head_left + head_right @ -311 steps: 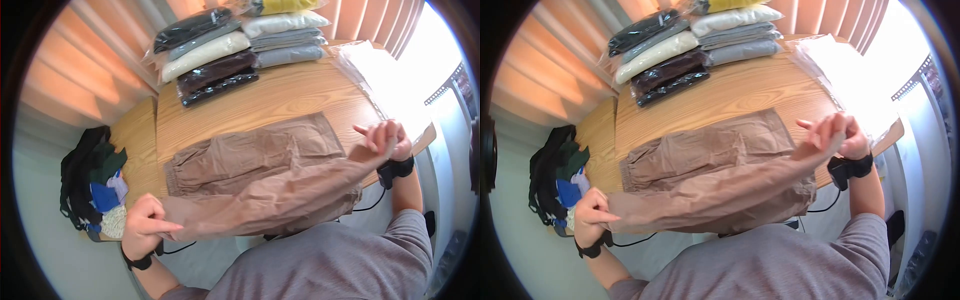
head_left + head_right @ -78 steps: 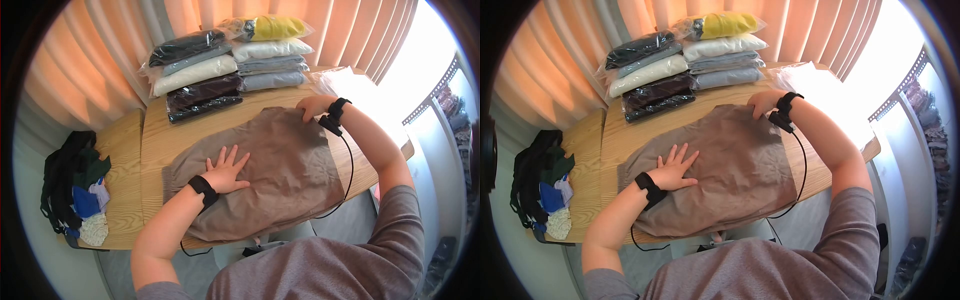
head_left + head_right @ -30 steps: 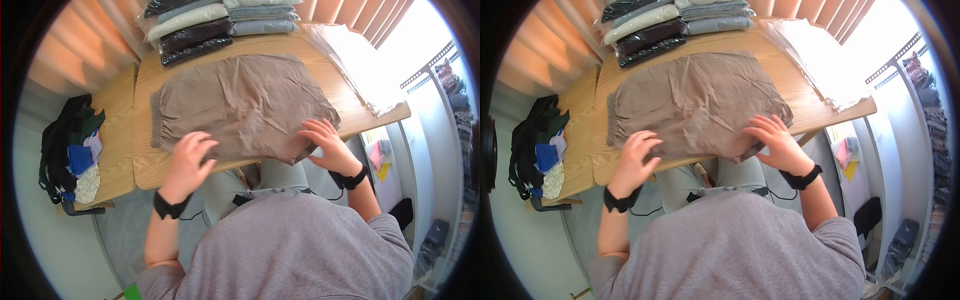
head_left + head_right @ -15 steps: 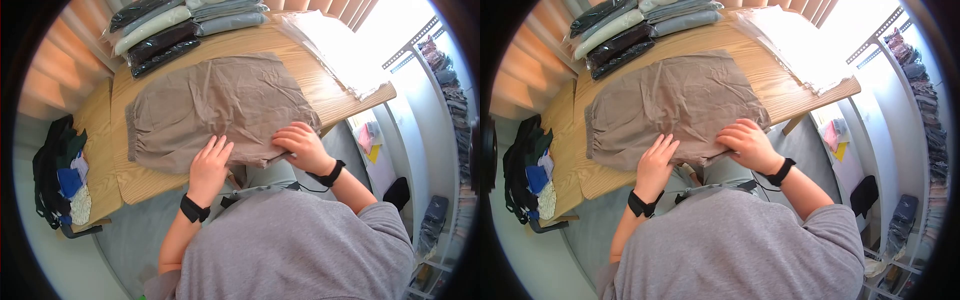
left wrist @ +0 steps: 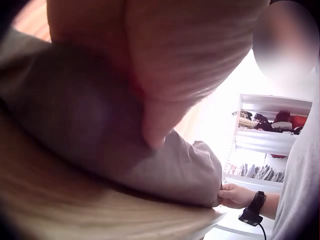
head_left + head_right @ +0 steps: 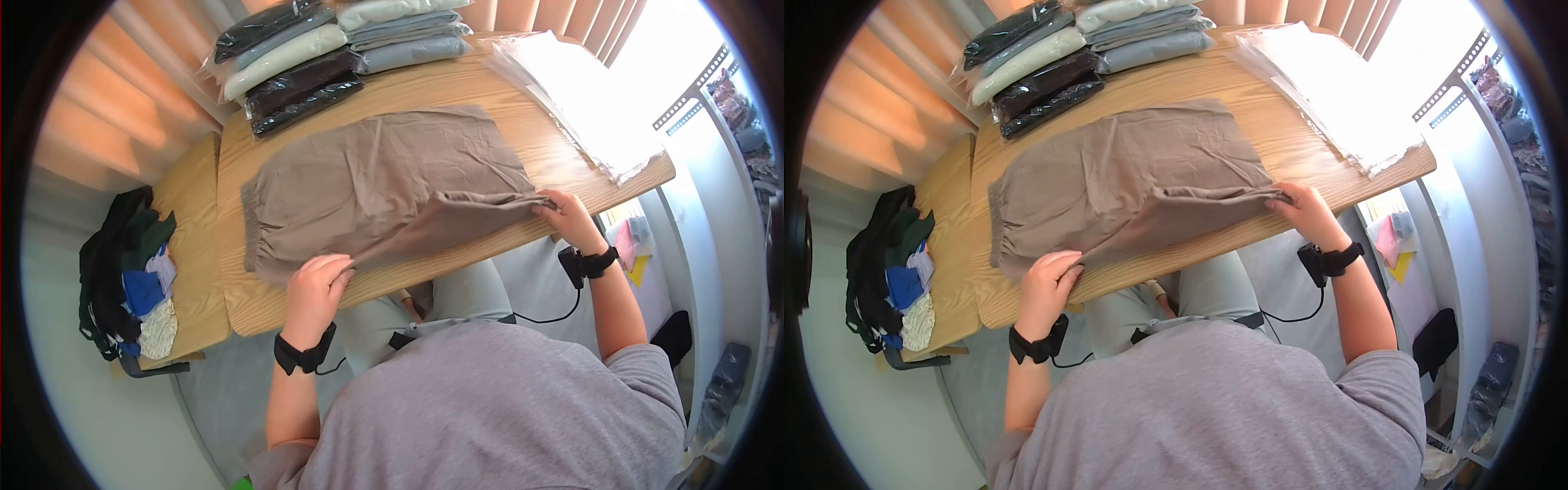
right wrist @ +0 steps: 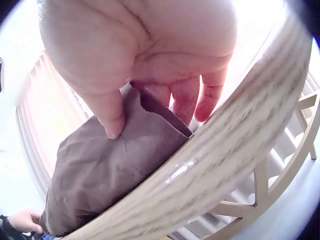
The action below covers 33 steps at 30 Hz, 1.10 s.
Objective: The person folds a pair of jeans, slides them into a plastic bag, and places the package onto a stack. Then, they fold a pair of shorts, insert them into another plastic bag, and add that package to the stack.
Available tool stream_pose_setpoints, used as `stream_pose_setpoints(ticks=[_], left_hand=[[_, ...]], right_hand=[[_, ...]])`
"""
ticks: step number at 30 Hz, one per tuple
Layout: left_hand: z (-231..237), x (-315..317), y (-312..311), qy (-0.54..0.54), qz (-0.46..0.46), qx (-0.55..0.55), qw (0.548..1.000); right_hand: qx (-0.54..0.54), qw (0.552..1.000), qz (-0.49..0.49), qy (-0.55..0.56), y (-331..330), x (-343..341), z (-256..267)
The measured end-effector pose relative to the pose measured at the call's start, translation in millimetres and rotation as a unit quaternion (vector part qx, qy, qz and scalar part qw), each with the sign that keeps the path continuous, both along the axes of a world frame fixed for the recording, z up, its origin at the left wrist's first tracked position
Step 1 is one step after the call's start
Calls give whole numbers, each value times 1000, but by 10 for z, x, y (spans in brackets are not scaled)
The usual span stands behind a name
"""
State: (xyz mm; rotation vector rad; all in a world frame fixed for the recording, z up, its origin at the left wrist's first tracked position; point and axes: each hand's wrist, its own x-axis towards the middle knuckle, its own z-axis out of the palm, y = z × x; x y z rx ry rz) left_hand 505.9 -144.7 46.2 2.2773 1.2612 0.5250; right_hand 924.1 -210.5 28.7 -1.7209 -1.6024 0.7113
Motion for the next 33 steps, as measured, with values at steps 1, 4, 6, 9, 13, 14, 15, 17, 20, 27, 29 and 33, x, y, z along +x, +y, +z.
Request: stream_pose_setpoints(ticks=[1, 4, 6, 9, 13, 14, 15, 17, 20, 27, 29, 33], left_hand=[[98, -2, 14, 22, -13, 70, 997], [80, -179, 67, 51, -16, 139, 989], [-28, -352, 125, 26, -6, 121, 992], [-20, -423, 137, -42, 58, 8, 997], [10, -546, 202, -18, 81, 4, 997], [1, -614, 241, -20, 85, 3, 996], [-1, -679, 280, -15, 54, 24, 998], [-20, -726, 333, -11, 24, 45, 999], [-28, -717, 390, -46, 85, -7, 995], [-70, -784, 515, 87, 41, 5, 995], [-8, -846, 503, 90, 35, 37, 995], [-9, -1070, 512, 78, -4, 88, 993]], right_hand=[[3, 1000, 4, 2, 37, 2, 1], [-12, 999, -38, -24, 107, 16, 31], [22, 999, -22, 14, 142, 33, -16], [19, 999, -20, 37, 236, 40, -28], [7, 1000, -8, -6, 346, 62, -24], [6, 1000, -4, -8, 364, 52, -4], [-8, 1000, -8, -20, 371, 42, 25], [-22, 999, -10, -34, 388, 21, 40], [-4, 1000, -4, -24, 401, 10, 17], [-66, 992, -14, -103, 471, -38, 48], [-67, 992, -11, -104, 484, -38, 54], [-53, 993, -13, -104, 468, -48, 57]])
